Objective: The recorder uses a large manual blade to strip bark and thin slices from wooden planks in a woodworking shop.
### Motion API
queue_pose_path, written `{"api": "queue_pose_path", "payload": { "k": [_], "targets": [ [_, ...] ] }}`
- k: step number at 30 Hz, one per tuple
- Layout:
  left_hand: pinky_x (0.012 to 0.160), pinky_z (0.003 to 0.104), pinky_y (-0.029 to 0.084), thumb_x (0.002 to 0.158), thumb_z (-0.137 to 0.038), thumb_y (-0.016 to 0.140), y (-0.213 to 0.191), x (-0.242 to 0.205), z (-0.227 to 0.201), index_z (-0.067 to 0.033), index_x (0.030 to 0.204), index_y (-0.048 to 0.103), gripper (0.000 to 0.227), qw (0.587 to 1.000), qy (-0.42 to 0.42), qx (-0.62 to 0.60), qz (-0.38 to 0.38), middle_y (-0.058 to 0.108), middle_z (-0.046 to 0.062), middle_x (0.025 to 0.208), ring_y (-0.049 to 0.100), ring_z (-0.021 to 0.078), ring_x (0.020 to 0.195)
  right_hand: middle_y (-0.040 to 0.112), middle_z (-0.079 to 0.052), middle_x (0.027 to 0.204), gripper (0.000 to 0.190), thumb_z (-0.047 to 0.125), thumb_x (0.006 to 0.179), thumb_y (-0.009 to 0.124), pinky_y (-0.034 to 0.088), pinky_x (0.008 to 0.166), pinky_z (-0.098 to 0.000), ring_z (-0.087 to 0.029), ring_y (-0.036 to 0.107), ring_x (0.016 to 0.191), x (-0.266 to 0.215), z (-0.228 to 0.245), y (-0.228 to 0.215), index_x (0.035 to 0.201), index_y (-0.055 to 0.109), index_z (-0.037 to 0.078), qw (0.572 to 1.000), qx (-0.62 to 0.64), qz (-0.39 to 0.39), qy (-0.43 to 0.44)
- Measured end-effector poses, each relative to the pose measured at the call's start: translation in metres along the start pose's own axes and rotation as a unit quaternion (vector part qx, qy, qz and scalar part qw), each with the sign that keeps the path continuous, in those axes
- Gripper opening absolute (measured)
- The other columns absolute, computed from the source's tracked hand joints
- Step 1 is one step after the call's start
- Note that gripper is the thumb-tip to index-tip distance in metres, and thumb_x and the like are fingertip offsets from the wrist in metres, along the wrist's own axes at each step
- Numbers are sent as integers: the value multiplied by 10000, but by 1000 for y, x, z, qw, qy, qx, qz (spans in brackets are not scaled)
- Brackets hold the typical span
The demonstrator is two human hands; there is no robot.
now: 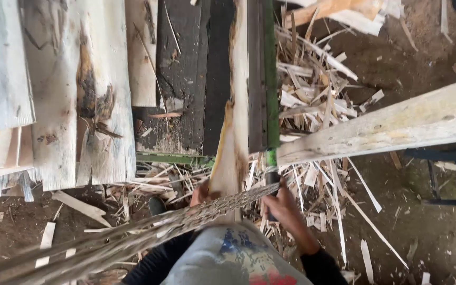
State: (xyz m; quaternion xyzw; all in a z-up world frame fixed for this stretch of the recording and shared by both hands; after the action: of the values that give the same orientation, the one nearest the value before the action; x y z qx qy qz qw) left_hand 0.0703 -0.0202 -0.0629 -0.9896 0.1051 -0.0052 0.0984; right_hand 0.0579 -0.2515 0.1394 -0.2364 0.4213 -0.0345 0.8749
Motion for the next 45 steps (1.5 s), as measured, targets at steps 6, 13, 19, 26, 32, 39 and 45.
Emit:
{"api": "queue_pose_path", "payload": {
  "k": [6,13,19,26,32,39,45],
  "targets": [
    [737,348,667,817,108,682,-12,71,-26,-46,952,817,245,972,116,199,39,650,236,1266,728,265,965,707,-158,877,391,76,924,565,588,388,-340,-201,647,533,-45,58,-52,1291,444,15,989,-20,9,-144],
    [799,274,586,865,66,683,-28,111,-38,21,1194,674,333,993,-56,-101,0,721,165,1128,694,193,943,640,-198,869,518,75,911,604,523,384,-344,-251,640,540,70,-41,49,1358,357,-14,994,38,-44,-89],
    [811,271,533,864,34,671,-34,116,-36,95,1257,614,401,974,-79,-212,-2,723,111,1063,654,165,952,676,-185,849,644,68,860,690,567,424,-314,-209,685,576,121,-82,53,1383,343,-82,984,-27,-76,-160],
    [841,219,620,991,-157,648,-63,97,44,-84,1180,680,205,992,66,109,17,684,109,1174,712,162,973,666,-207,842,560,12,881,572,577,385,-340,-227,652,512,14,3,2,1402,367,-8,997,-10,-35,-73],
    [1015,556,457,939,-548,571,-84,81,-110,-128,1611,209,872,898,-224,378,-5,482,218,1459,533,398,1247,658,-166,909,581,32,865,631,578,391,-312,-214,656,519,8,9,0,1389,388,-26,994,8,-49,-93],
    [1208,661,39,952,-718,455,-12,134,-115,-93,1622,31,1010,853,-155,493,74,31,240,1683,25,451,1548,647,-153,984,649,48,853,663,578,367,-311,-196,665,524,1,17,-1,1426,359,19,994,-9,-64,-83],
    [1107,760,270,982,-600,529,-5,155,-122,-9,1623,130,958,836,-154,520,88,245,279,1593,220,557,1464,688,-179,868,539,141,905,661,569,390,-317,-199,657,518,6,9,-2,1368,415,16,996,11,-48,-74]
  ]
}}
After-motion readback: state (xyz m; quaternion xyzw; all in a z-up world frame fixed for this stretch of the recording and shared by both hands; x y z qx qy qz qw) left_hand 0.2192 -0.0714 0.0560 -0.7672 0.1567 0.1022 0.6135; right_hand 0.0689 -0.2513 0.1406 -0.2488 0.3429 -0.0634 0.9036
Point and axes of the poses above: each hand's wrist, its own x-axis towards the middle knuckle, its own y-axis out of the palm, z = x × y, the point moved 6 cm from there along x, towards the middle knuckle
